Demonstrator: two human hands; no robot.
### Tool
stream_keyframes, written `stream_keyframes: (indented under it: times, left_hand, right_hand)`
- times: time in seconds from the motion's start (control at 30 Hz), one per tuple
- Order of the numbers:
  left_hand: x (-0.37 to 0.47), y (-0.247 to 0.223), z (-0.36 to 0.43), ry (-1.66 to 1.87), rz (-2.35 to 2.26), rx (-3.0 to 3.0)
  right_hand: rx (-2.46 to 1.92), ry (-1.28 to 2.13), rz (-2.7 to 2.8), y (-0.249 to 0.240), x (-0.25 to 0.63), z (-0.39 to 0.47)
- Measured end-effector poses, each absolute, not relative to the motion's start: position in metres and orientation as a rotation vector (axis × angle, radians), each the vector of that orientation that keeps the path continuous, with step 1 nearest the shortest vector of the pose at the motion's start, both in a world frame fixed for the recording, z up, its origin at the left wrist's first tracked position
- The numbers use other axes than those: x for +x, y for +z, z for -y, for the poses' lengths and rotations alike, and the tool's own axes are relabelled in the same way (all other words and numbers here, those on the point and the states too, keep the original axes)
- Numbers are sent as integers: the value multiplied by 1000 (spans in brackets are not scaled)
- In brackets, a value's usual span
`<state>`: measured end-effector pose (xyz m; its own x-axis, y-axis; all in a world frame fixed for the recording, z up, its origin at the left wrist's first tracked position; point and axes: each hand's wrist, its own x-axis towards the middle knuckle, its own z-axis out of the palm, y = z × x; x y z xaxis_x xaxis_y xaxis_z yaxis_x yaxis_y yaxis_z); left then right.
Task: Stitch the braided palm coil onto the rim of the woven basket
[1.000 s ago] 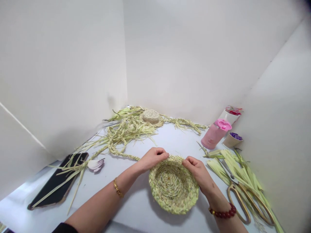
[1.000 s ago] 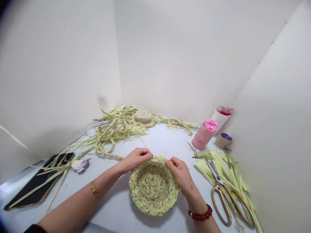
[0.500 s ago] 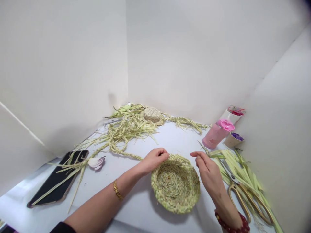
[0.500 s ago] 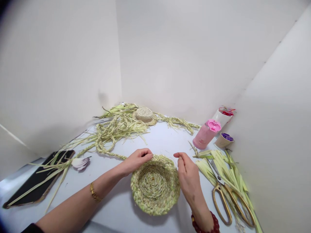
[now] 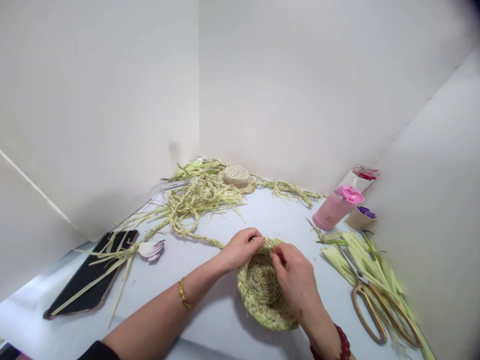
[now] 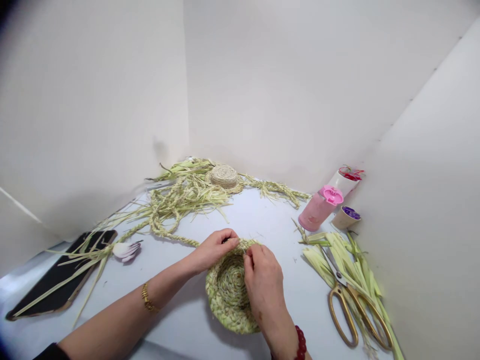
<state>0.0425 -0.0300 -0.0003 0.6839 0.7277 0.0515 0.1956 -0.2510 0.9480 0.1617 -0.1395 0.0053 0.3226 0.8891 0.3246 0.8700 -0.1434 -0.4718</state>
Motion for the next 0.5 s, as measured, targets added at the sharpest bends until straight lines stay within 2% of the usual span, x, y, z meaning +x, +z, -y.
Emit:
stream_keyframes:
  times: [0.5]
  left_hand:
    - [42, -4, 30, 575, -729, 1806]
  right_hand:
    - [-2031, 33, 1461, -1, 152, 137]
